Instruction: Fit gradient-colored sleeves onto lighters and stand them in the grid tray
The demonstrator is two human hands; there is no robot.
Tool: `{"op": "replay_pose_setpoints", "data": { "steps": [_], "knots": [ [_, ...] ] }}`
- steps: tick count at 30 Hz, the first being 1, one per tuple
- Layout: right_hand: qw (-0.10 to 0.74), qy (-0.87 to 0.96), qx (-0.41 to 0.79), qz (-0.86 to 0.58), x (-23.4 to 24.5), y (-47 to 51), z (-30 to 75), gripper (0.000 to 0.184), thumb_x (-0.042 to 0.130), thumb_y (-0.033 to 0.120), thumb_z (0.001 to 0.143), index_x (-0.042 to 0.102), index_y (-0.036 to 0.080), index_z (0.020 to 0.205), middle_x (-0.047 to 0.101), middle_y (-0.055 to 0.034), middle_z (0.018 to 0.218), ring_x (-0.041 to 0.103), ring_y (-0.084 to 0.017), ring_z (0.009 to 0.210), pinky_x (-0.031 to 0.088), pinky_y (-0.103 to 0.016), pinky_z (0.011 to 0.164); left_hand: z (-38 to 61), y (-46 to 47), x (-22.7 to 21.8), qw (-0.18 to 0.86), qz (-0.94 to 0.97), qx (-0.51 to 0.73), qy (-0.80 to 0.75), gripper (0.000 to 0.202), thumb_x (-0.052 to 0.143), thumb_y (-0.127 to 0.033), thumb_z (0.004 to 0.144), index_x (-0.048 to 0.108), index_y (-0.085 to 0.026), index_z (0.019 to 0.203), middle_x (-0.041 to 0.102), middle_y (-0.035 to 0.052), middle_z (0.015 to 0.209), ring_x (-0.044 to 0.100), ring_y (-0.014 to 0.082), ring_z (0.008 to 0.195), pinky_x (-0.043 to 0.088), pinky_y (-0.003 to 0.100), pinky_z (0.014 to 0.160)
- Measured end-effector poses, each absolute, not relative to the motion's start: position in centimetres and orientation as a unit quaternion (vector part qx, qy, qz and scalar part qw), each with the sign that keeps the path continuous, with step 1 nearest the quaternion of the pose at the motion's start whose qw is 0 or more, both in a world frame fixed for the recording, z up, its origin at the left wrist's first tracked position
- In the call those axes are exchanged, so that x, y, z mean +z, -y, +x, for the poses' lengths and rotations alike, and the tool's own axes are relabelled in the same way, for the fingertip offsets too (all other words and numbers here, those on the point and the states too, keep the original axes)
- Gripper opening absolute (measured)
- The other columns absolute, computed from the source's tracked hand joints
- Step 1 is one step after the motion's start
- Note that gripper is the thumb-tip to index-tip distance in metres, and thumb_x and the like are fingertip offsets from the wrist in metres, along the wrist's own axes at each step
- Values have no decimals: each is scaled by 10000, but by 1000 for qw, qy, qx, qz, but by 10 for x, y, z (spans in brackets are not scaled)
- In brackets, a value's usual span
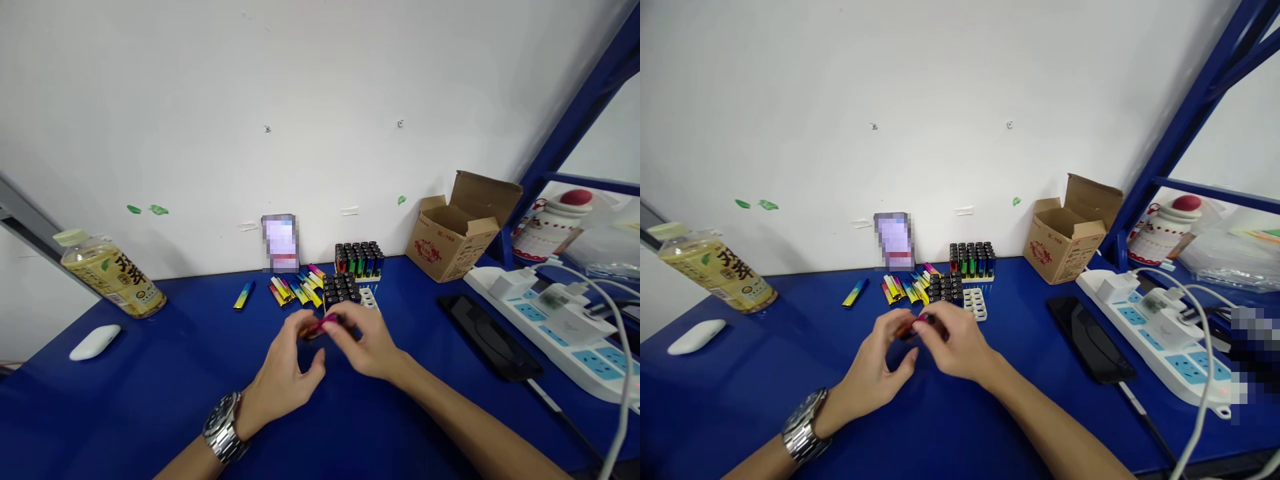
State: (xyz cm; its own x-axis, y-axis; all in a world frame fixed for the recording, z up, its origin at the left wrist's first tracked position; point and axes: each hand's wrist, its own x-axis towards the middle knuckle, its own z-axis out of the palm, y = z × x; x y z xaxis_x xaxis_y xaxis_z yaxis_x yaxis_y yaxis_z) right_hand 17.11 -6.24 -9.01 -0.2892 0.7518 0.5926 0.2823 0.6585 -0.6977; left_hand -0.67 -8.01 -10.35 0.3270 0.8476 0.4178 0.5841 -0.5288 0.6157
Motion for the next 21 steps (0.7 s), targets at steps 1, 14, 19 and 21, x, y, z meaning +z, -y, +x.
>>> {"op": "replay_pose_setpoints", "data": {
  "steps": [1,14,19,21],
  "knots": [
    [537,732,222,-355,-88,59,177,138,481,300,902,569,195,916,605,-17,693,548,-117,525,445,-234,492,-11,75,-103,135,793,383,-455,411,492,-209,805,371,-201,1198,548,105,1122,581,200,989,491,356,855],
    [480,724,175,-463,-115,-2,237,136,424,288,926,519,198,965,621,-40,779,613,-176,688,462,-265,604,-63,30,-103,-138,678,54,-720,417,317,-247,891,434,-83,1256,623,175,1053,601,311,963,458,413,790],
    [419,782,130,-443,-113,-4,235,160,413,220,916,565,191,955,645,-56,840,595,-182,740,447,-285,687,-57,34,-103,-126,709,39,-693,278,326,-196,885,528,-116,1059,596,149,945,596,267,828,454,352,682],
    [406,781,126,-457,-113,-4,235,185,432,236,915,576,193,1021,654,-66,889,596,-195,776,446,-302,712,-58,34,-103,-107,718,43,-686,213,357,-167,860,547,-123,948,586,134,886,586,247,790,448,335,688]
  ]
}}
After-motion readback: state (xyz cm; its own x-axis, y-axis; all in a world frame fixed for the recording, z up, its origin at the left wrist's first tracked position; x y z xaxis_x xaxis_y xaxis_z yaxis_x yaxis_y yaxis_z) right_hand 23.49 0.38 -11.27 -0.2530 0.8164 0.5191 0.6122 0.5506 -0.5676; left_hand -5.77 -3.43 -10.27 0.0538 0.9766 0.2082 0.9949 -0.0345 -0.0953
